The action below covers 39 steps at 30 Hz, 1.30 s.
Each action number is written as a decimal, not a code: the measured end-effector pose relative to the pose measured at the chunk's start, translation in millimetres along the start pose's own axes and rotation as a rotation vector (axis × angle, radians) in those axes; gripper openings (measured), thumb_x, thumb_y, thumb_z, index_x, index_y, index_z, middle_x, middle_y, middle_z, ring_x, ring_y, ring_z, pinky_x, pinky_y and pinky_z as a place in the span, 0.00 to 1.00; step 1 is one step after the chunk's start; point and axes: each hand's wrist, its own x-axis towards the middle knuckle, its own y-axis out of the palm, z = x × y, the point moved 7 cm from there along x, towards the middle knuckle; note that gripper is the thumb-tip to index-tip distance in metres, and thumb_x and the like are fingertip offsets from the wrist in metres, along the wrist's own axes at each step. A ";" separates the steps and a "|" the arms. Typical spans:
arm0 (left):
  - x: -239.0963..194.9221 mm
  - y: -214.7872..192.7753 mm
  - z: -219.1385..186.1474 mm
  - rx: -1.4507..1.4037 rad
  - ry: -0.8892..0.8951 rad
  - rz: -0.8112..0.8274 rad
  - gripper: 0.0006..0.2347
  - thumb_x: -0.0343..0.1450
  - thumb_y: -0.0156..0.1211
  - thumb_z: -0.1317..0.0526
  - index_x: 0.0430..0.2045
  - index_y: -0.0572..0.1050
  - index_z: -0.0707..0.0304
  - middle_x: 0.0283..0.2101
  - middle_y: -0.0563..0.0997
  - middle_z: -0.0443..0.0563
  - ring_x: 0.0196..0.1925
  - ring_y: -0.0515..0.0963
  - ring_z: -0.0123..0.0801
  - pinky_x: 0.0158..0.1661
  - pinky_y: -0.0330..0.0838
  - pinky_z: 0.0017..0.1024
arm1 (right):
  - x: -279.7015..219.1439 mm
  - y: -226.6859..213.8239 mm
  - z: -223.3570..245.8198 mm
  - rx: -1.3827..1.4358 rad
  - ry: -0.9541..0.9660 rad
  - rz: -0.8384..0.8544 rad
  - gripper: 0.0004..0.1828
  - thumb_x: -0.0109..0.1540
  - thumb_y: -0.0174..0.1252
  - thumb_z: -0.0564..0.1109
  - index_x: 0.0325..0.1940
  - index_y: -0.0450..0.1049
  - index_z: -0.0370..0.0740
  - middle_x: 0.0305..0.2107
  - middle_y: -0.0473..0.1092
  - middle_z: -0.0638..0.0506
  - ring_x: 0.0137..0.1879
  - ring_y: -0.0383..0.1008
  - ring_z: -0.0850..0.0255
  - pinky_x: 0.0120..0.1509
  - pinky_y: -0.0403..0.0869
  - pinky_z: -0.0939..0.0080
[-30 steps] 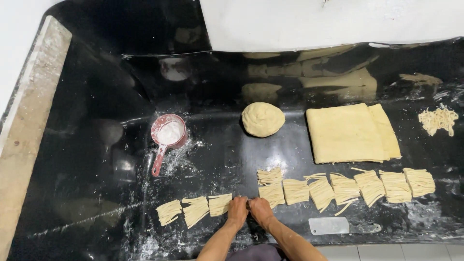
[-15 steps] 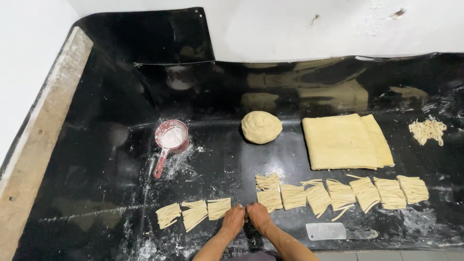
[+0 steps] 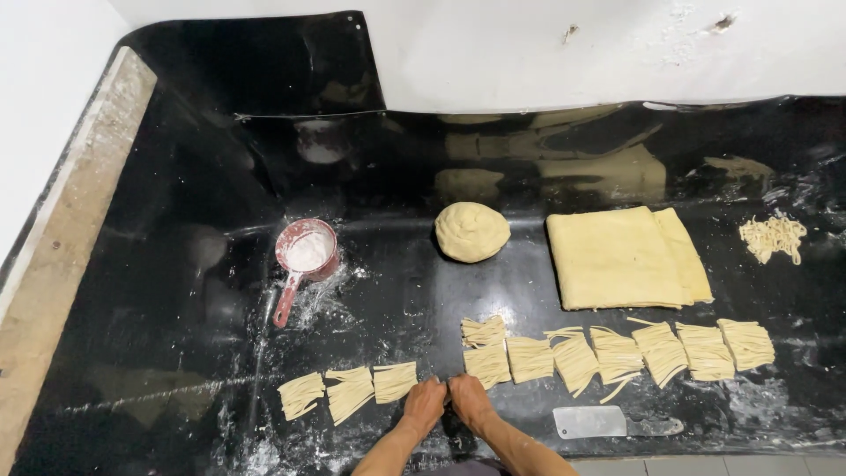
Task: The person arranges cut strips of dough on a black countertop, separating them into small bundles. They then transfer these bundles onto a large red tray, organizing them into neat rows. The person also handles a ball of dough and a red measuring cup containing flour.
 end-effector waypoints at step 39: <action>-28.6 -16.1 -14.5 -0.192 -0.149 -0.034 0.10 0.67 0.55 0.77 0.38 0.78 0.66 0.52 0.75 0.69 0.43 0.79 0.66 0.40 0.76 0.57 | -47.0 -16.1 18.3 -0.014 -0.268 -0.020 0.11 0.62 0.53 0.31 0.49 0.72 0.33 0.34 0.70 0.42 0.33 0.76 0.48 0.38 0.80 0.49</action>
